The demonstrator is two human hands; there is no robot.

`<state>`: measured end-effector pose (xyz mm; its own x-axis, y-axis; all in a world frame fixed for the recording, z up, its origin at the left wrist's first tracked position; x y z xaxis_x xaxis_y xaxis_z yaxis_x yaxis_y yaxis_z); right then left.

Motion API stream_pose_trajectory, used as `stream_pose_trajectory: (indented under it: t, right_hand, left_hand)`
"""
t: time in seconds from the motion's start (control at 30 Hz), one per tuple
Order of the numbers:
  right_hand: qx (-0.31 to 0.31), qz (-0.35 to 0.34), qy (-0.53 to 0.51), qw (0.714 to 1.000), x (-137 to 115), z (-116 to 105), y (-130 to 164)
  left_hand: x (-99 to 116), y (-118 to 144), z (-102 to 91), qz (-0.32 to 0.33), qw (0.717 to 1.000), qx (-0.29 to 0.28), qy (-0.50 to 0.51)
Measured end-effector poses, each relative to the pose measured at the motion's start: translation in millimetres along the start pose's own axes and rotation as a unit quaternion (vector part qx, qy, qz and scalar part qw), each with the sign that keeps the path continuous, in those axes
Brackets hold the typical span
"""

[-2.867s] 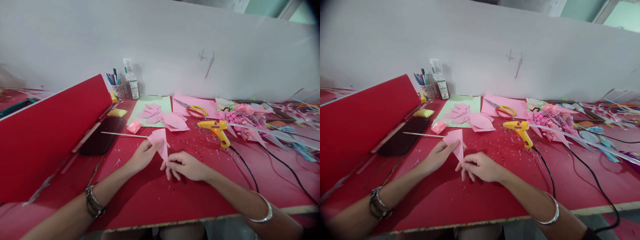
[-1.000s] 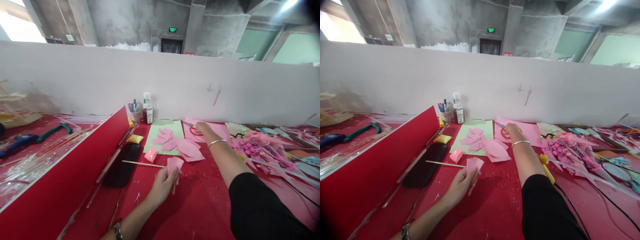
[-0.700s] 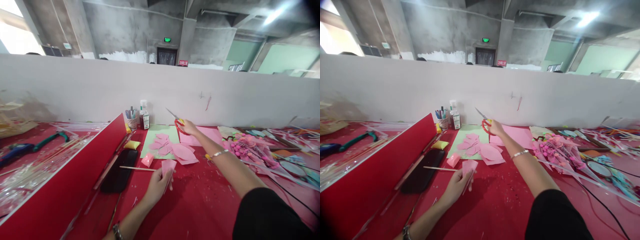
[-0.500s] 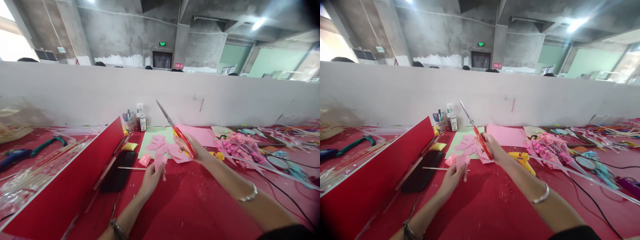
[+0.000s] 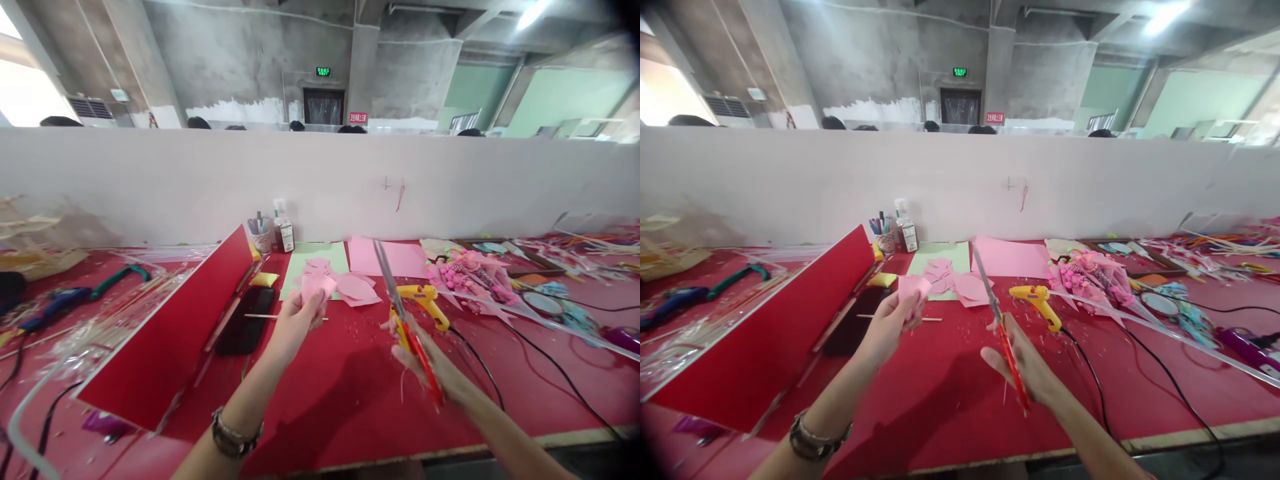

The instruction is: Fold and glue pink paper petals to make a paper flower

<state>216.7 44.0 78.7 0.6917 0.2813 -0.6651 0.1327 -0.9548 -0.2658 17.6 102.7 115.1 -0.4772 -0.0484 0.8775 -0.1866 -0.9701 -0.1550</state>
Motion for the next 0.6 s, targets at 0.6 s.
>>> stream_pose_trajectory:
  t: [0.6]
  right_hand:
    - [-0.048, -0.032, 0.225, 0.973, -5.8, 13.7, 7.7]
  left_hand:
    - [10.3, -0.9, -6.4, 0.084, 0.991, 0.060, -0.087]
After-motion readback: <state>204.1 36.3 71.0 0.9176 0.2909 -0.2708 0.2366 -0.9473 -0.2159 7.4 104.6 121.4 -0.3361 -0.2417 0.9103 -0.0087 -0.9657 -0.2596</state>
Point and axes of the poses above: each hand's wrist, its own y-axis away from the middle knuckle, its own z-axis out of the palm, x = y × z, the point moved 6 cm from there along -y, towards the middle knuckle, and after that the axes turned 14 degrees about y, right-handed, at the moved point
